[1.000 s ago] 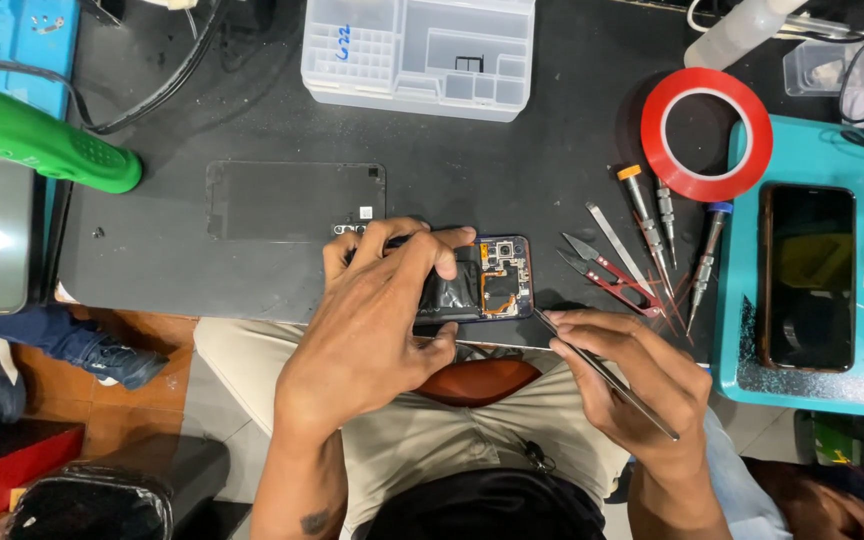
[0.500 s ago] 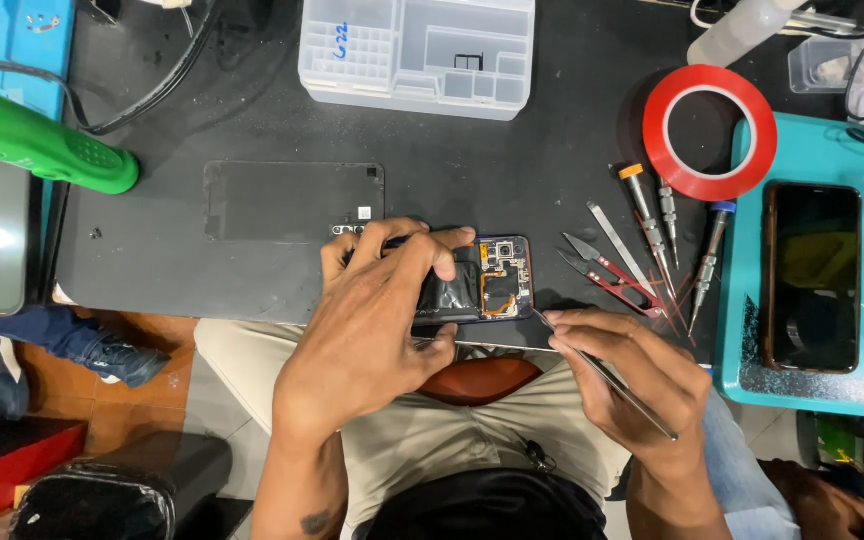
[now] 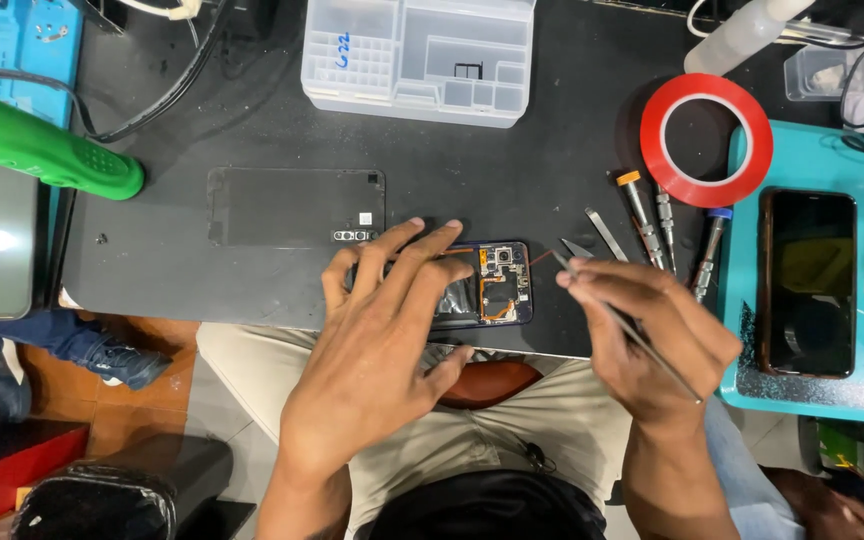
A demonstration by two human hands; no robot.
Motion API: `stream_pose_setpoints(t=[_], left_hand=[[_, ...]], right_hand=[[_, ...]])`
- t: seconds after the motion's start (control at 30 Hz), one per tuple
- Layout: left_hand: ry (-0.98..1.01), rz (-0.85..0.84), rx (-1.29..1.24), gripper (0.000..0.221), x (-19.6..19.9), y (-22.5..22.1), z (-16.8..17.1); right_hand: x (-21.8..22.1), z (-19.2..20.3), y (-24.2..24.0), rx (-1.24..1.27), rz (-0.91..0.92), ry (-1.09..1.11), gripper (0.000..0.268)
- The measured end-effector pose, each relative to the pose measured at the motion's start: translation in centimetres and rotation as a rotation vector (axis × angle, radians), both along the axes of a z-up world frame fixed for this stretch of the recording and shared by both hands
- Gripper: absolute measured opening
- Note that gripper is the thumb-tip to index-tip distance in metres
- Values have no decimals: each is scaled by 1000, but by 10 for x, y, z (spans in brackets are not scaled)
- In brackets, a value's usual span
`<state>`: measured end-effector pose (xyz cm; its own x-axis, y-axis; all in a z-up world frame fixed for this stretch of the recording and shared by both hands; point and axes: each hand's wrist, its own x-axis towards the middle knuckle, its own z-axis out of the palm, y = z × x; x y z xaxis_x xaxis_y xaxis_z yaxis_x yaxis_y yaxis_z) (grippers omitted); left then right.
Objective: Applying double-sided adhesive tape to the internal frame of a smartphone and positioning components during repair.
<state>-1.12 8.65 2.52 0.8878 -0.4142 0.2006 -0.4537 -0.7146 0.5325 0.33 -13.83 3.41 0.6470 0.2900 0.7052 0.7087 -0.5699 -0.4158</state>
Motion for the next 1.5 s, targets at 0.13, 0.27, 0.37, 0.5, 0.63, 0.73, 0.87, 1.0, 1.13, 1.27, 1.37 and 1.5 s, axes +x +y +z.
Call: stream_pose_setpoints(t=[0.13, 0.27, 0.37, 0.5, 0.63, 0.73, 0.87, 1.0, 1.13, 1.27, 1.37, 1.5], left_hand=[[-9, 12, 1, 58, -3, 6, -2], [12, 44, -35, 54, -7, 12, -1], [18, 73, -37, 57, -8, 18, -2], [27, 114, -28, 57, -10, 23, -3], [-1, 124, -33, 55, -12, 22, -1], [4, 121, -20, 59, -11, 20, -2], [5, 125, 9, 59, -14, 19, -3], [-7, 146, 13, 60, -17, 19, 0], [8, 151, 19, 60, -17, 21, -1], [20, 125, 19, 59, -11, 21, -4], [35, 87, 8, 56, -6, 21, -5], [32, 52, 31, 56, -3, 20, -5]], right_hand=[[3, 7, 0, 49, -66, -48, 8], [-8, 11, -20, -5, -91, -67, 11], [-22, 5, -43, -93, -55, -19, 9], [-44, -1, -64, -262, -109, 185, 4], [-54, -2, -70, -247, -164, 206, 8], [-56, -3, -74, -203, -210, 247, 7], [-57, -3, -78, -140, -197, 266, 10], [-57, -5, -83, -44, -209, 334, 15], [-59, -13, -101, -74, -325, 306, 17], [-40, -9, -109, -440, -352, 257, 34], [-18, -7, -102, -624, -287, 179, 29], [2, -15, -99, -794, -321, 144, 17]])
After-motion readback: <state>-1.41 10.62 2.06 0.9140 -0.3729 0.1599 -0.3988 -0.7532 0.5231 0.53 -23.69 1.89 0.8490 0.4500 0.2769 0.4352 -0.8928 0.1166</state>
